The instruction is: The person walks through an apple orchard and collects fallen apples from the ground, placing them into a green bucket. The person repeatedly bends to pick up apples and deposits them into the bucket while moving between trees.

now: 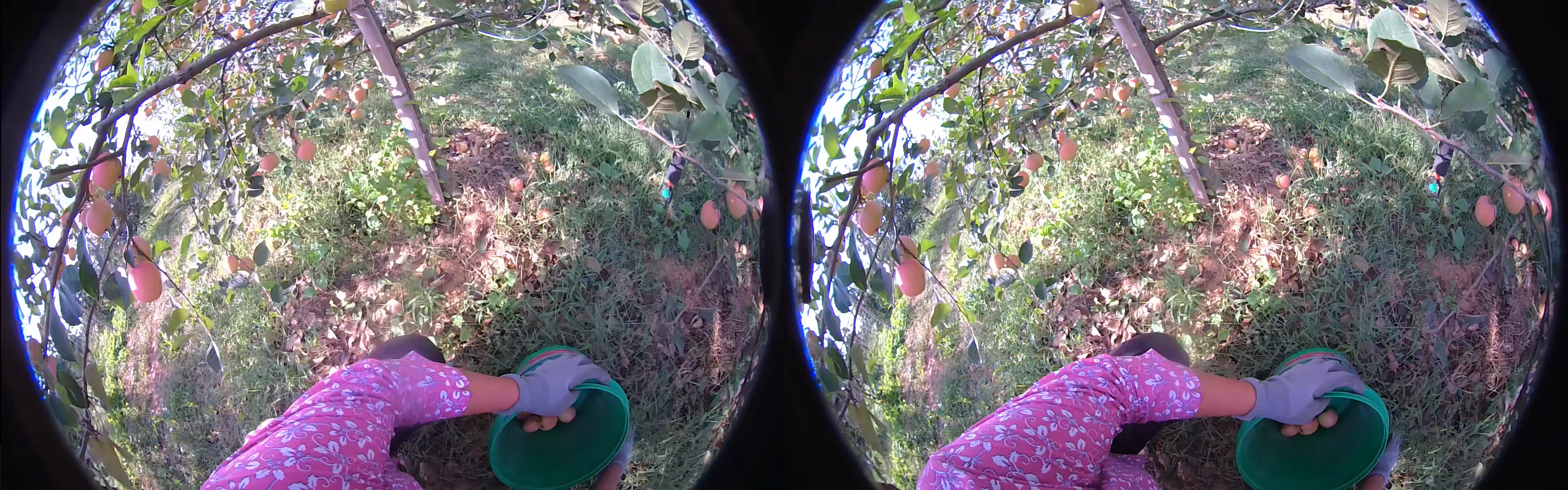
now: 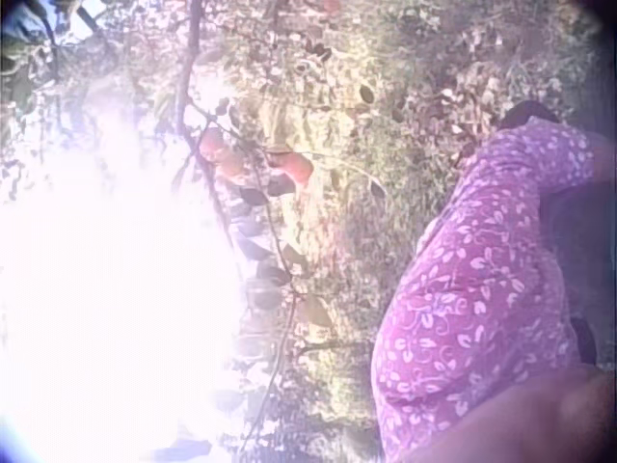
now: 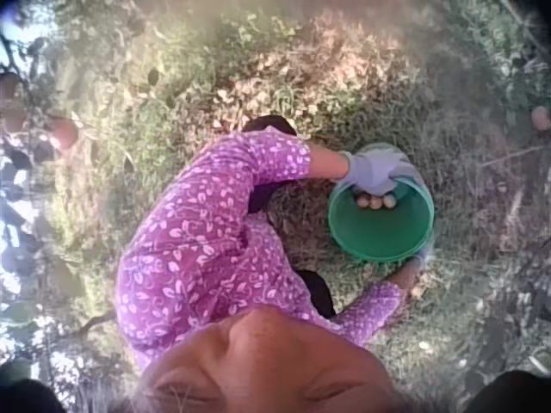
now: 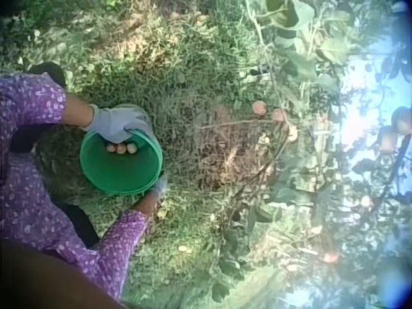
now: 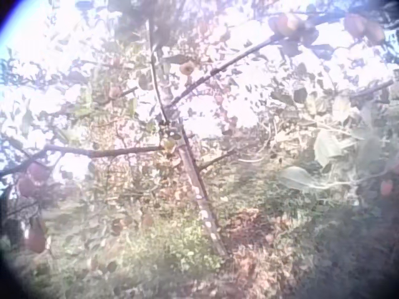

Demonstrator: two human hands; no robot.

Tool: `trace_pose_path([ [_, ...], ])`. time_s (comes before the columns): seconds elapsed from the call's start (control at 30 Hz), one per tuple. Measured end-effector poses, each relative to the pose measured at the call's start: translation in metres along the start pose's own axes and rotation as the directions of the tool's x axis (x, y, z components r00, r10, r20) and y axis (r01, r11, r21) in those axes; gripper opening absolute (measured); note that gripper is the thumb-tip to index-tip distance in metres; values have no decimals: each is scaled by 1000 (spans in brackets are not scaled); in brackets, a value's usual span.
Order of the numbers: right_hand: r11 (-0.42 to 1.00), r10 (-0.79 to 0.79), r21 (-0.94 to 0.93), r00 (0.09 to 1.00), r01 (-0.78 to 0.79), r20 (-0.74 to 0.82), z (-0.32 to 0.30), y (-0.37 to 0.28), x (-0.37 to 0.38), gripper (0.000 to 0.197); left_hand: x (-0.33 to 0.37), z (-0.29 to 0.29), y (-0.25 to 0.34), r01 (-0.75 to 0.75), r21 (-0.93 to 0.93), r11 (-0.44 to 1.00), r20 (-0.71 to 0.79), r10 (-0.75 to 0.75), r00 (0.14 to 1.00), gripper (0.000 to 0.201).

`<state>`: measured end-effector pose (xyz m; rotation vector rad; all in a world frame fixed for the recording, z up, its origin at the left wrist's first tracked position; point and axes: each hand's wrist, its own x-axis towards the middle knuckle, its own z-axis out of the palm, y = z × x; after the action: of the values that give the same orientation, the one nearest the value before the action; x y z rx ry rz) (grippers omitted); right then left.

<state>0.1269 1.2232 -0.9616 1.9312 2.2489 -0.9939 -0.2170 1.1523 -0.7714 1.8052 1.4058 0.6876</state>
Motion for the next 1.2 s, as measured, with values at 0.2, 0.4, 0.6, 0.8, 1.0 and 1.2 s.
trace_pose_path([
  [0.2, 988, 70, -147, 992, -54, 106, 43, -14, -6, 51, 29, -33, -22, 68, -23, 997, -12, -68, 998, 50],
  [0.4, 996, -43, 89, 983, 28, 179, 38, -1, -56, 50, 34, -45, -44, 126, -337, 933, -11, -138, 990, 54],
  [0.6, 660, 670, 661, 677, -357, -303, -3, 112, -104, 48, 43, -24, -32, 133, -326, 936, -65, -163, 985, 47],
  [0.8, 496, 868, 463, 411, -735, -278, 48, 173, -121, 86, 41, -4, -25, 126, -331, 935, -55, -152, 987, 46],
  [1.0, 497, 852, 600, 482, -627, -203, 55, 191, -109, 93, 32, 2, -19, 101, -269, 958, -101, -132, 986, 40],
  [1.2, 456, 873, 614, 457, -644, -169, 18, 168, -102, 78, 21, 8, 3, 72, -157, 985, -80, -85, 993, 42],
])
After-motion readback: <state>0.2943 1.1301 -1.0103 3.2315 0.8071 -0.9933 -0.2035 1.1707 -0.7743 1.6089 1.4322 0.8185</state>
